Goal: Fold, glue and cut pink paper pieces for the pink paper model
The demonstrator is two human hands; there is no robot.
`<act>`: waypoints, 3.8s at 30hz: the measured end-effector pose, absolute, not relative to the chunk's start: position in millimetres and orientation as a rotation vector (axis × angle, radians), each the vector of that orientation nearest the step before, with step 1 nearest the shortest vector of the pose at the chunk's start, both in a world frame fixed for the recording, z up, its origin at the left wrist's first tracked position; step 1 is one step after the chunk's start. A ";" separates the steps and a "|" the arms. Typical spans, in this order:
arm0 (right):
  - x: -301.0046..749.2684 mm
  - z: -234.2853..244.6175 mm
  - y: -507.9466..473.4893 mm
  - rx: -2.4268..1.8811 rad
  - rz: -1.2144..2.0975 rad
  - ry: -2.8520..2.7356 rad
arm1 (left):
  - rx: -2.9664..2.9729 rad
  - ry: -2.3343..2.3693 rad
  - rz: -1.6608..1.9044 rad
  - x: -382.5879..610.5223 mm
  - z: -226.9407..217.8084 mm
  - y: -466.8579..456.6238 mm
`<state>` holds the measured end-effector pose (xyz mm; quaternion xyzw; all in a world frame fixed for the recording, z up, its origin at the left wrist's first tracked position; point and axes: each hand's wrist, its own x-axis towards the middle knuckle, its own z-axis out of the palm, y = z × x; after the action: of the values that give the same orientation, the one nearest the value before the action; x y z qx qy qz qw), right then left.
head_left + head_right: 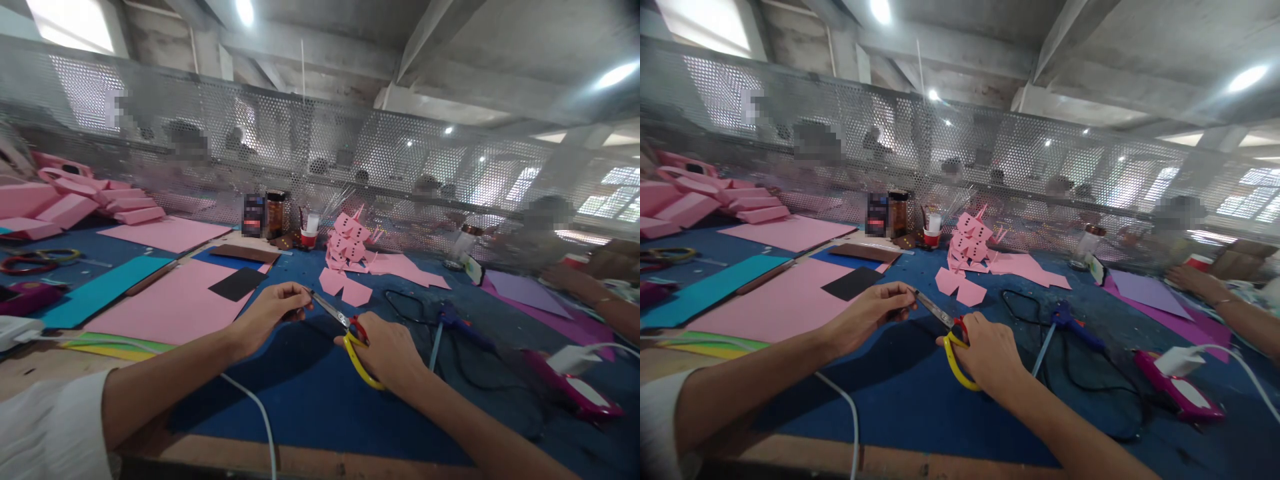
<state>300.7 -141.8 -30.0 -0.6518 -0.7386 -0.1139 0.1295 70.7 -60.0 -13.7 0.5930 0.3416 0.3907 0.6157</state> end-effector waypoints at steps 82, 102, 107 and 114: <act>297.7 -25.2 -143.5 -1.958 -0.173 -2.170 | 1.373 0.780 0.891 70.1 -14.2 -61.1; 296.7 -31.9 -142.5 -1.914 -0.131 -2.113 | 1.339 0.745 0.922 70.6 -16.6 -58.9; 296.8 -32.3 -143.4 -1.890 -0.149 -2.120 | 1.343 0.753 0.911 71.0 -16.3 -58.6; 297.0 -30.8 -144.7 -1.897 -0.183 -2.137 | 1.365 0.765 0.906 70.4 -16.4 -59.1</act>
<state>297.0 -144.7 -30.8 -0.6561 -0.7391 -0.0632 0.1386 70.4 -59.1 -16.4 0.5934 0.3327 0.3936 0.6183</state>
